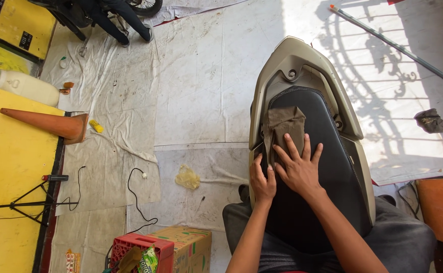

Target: The person wipes the black seat of a scooter with a brown cloth. They use both hands to rub the cloth over the seat surface, moving from the front to the back and covering the entire area.

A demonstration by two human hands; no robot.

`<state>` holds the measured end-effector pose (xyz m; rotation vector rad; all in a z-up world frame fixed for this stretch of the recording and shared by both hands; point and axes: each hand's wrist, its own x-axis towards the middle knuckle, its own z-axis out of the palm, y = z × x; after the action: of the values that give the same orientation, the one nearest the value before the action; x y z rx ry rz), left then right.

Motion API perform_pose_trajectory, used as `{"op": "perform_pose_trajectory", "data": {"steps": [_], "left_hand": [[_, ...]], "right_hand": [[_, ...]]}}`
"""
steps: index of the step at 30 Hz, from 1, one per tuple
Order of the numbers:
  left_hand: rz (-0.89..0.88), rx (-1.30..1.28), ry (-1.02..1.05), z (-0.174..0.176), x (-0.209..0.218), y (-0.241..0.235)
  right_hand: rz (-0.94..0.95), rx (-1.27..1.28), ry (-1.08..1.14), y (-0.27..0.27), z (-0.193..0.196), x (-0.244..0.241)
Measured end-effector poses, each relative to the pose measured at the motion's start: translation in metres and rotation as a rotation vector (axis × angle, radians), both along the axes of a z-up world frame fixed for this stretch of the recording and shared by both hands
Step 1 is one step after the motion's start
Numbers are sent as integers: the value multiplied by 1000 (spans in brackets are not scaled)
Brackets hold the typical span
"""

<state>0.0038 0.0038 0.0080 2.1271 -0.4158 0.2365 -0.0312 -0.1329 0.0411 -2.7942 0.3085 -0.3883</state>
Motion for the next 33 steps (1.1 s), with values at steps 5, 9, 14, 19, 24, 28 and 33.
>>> {"op": "perform_pose_trajectory", "data": {"steps": [5, 9, 14, 19, 24, 28, 33], "left_hand": [[25, 29, 29, -16, 0, 2], [39, -16, 111, -18, 2, 1], [21, -58, 84, -17, 2, 3], [26, -50, 83, -12, 2, 2], [38, 18, 55, -5, 2, 1], [68, -1, 130, -31, 6, 6], [219, -158, 390, -18, 6, 4]], "right_hand": [[-22, 5, -18, -6, 17, 47], [-16, 28, -64, -6, 17, 46], [17, 25, -35, 2, 8, 8], [40, 39, 3, 17, -2, -41], [48, 15, 104, 21, 1, -51], [74, 38, 63, 14, 8, -31], [35, 29, 22, 6, 16, 3]]}}
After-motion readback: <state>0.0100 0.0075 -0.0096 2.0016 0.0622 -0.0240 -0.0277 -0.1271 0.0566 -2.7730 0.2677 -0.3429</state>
